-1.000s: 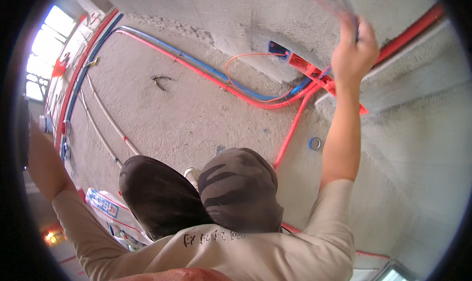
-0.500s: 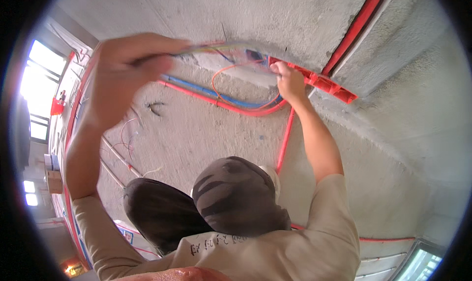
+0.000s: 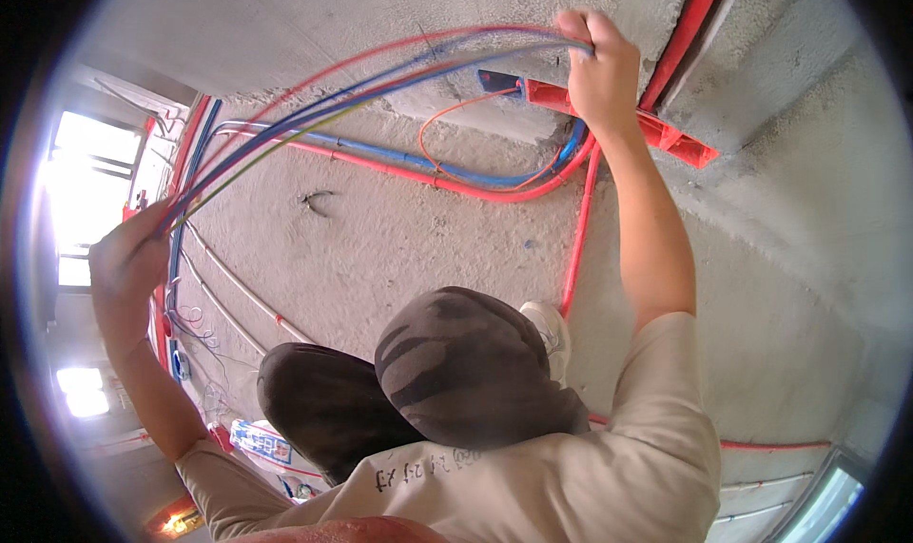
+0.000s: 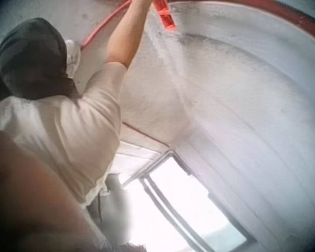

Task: The person walks through a construction site and kneels to work on electrical wiring. They pull colored wires from conduits, twist them together, and wrap the connections with blue electrical tape.

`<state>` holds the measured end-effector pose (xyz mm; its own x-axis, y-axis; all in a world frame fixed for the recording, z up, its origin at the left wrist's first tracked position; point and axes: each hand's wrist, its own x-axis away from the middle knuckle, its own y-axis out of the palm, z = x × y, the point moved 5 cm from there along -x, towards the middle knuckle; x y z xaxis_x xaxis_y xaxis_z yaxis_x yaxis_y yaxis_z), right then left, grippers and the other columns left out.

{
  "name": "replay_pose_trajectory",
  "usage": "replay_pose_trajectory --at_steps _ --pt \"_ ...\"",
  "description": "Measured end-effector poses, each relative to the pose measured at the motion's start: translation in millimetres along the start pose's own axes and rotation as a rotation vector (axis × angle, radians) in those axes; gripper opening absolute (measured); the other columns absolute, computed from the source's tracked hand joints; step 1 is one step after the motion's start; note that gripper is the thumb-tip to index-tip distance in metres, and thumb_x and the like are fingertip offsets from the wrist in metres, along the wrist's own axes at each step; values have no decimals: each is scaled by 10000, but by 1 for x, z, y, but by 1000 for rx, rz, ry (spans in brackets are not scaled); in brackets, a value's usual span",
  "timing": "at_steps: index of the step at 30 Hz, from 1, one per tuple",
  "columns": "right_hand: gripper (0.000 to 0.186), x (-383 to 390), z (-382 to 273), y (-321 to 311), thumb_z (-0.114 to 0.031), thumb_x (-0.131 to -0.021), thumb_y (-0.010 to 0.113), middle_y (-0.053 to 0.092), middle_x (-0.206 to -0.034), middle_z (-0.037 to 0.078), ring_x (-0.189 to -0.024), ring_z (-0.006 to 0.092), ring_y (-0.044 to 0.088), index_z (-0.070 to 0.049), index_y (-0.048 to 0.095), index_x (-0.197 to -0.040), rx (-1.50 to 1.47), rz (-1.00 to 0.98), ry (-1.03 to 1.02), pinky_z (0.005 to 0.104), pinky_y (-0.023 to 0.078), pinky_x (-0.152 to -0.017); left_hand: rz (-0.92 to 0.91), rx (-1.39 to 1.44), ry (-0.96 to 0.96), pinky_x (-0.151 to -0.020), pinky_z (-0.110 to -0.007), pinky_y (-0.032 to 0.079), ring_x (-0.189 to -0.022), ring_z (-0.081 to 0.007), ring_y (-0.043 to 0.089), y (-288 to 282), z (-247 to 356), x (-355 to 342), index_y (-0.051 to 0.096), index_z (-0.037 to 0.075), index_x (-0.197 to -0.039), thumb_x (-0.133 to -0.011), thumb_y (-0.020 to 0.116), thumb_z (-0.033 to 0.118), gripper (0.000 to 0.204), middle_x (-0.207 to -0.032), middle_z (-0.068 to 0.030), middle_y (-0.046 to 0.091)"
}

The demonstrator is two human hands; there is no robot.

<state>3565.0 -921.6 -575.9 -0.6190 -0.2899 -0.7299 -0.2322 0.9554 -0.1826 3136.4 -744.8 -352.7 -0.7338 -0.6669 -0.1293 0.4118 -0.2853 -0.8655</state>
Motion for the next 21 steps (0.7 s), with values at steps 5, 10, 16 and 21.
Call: replay_pose_trajectory --at_steps 5,10,16,21 --pt "383 59 31 17 87 -841 552 734 -1155 155 -1122 377 678 -43 638 -1191 268 -529 229 469 535 -963 -185 163 260 -647 -262 484 -719 -115 608 77 49 -29 745 31 -1219 -903 685 34 322 -910 -89 731" --pt "509 59 -31 -62 -66 -912 685 499 -1493 213 -1402 367 471 -35 516 -1392 112 -365 521 502 456 -1075 -342 241 543 -577 -376 537 -685 -318 653 95 58 -12 665 -53 -1245 -833 685 -56 413 -844 -198 669" --pt "598 47 -135 -21 -342 -1033 626 554 -1384 189 -1017 241 677 -72 377 -1505 -656 -216 1834 428 577 -841 -631 620 616 -573 -393 561 -723 -327 670 122 129 18 479 -193 -1351 -764 594 11 633 -983 -216 596" --pt "501 -7 -88 -41 -158 -1030 534 657 -878 131 -704 163 593 -30 480 -1511 683 -784 997 361 509 -640 -703 751 115 -619 -476 564 -749 -410 660 115 133 51 360 -56 -1514 -954 641 131 653 -980 -246 620"
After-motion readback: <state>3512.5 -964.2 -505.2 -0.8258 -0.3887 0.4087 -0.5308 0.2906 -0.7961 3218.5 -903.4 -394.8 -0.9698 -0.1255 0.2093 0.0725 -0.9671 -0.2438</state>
